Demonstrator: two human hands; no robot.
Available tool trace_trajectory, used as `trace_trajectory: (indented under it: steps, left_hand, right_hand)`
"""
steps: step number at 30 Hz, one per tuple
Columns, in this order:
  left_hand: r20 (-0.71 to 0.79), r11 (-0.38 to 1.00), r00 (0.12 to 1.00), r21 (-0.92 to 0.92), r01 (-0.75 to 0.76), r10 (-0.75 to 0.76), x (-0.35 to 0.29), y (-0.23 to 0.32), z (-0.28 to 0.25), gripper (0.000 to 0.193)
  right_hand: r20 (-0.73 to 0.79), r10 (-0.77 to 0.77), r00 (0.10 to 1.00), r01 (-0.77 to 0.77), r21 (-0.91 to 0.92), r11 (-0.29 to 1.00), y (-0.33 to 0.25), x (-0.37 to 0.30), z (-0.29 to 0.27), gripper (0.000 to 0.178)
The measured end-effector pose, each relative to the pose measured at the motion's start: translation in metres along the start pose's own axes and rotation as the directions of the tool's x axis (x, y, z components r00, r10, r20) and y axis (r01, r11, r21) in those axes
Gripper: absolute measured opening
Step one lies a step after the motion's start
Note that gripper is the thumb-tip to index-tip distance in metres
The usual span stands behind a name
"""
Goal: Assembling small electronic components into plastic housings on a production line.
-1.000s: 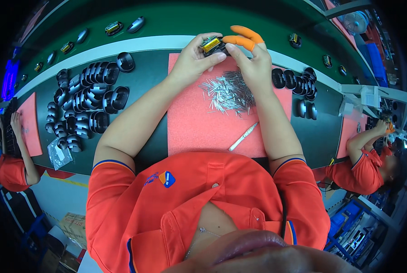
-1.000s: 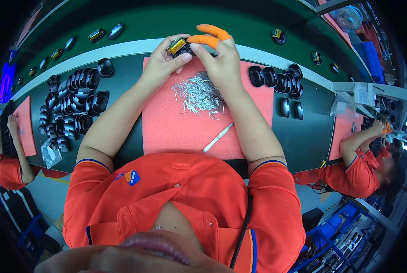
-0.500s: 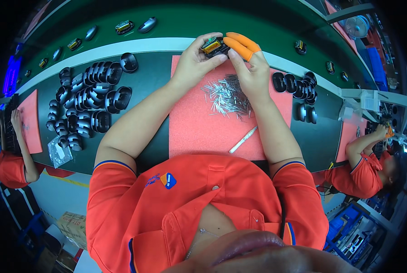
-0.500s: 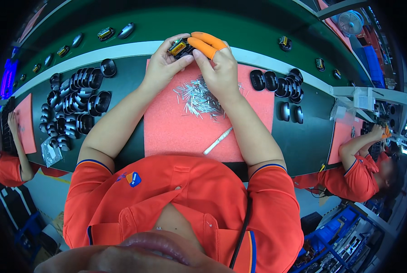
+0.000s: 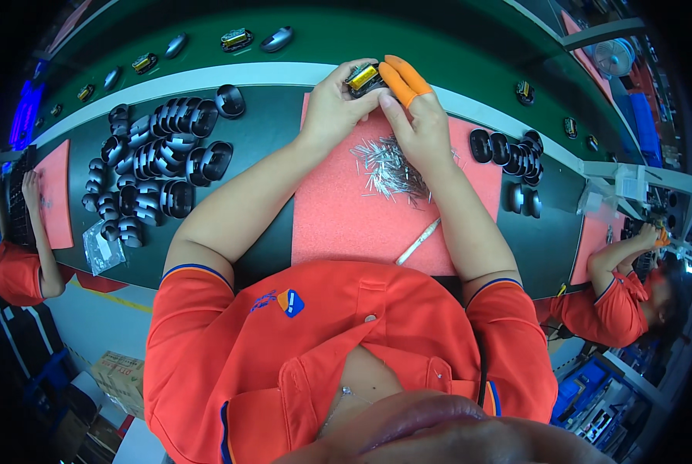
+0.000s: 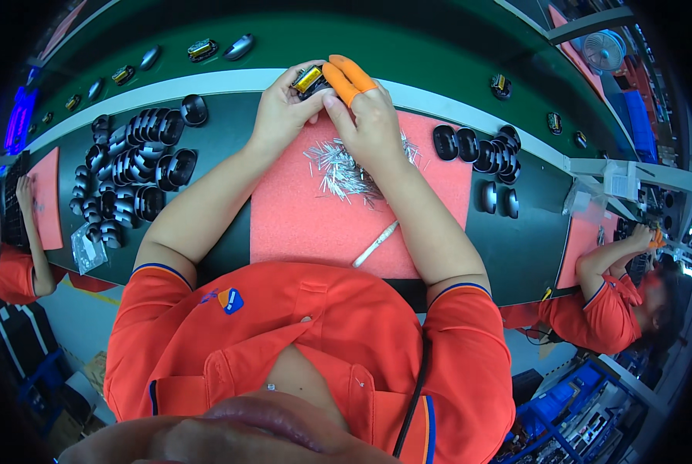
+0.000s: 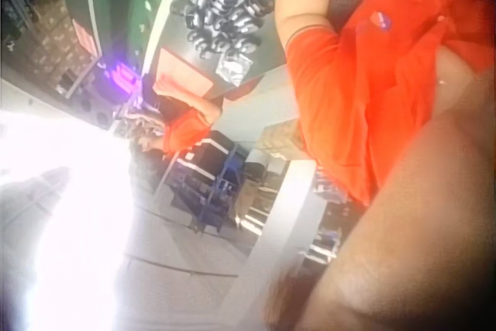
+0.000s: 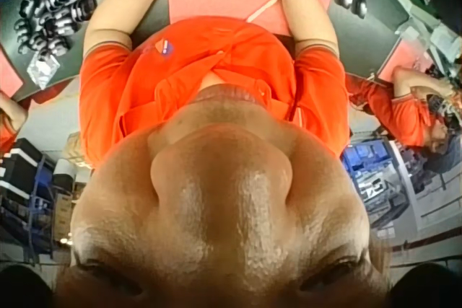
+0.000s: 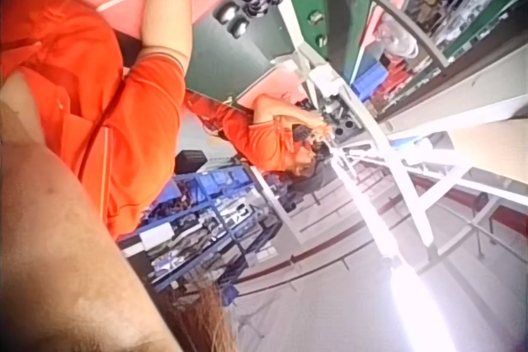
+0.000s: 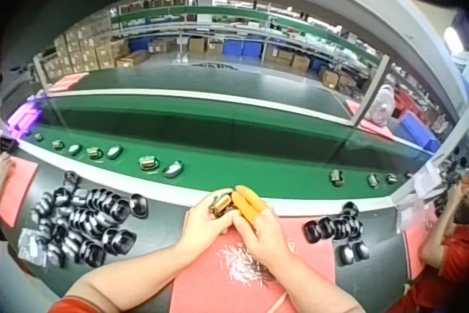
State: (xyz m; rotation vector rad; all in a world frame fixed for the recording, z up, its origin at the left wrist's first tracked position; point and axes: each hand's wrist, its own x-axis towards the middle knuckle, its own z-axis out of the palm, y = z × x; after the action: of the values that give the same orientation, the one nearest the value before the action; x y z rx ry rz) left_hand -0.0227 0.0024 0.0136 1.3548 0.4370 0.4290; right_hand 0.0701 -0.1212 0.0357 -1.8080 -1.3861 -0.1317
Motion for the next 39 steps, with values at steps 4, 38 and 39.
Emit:
trace_trajectory:
  steps: [4, 38, 39]
  left_hand:
    - [-0.007, 0.973, 0.976, -0.085, -0.216, 0.216, -0.002, -0.010, 0.002, 0.062]
    - [-0.244, 0.872, 0.865, 0.348, -0.343, 0.438, 0.043, 0.060, -0.100, 0.038]
    - [-0.296, 0.921, 0.873, 0.154, -0.357, 0.388, 0.037, 0.060, -0.092, 0.038]
  right_hand:
    - [-0.072, 0.440, 0.895, -0.393, 0.340, 0.854, 0.004, 0.006, -0.005, 0.044]
    - [0.108, 0.411, 0.905, -0.357, -0.329, 0.874, 0.007, 0.113, 0.127, 0.047]
    - [0.137, 0.387, 0.912, -0.347, -0.249, 0.904, 0.010, 0.112, 0.126, 0.048]
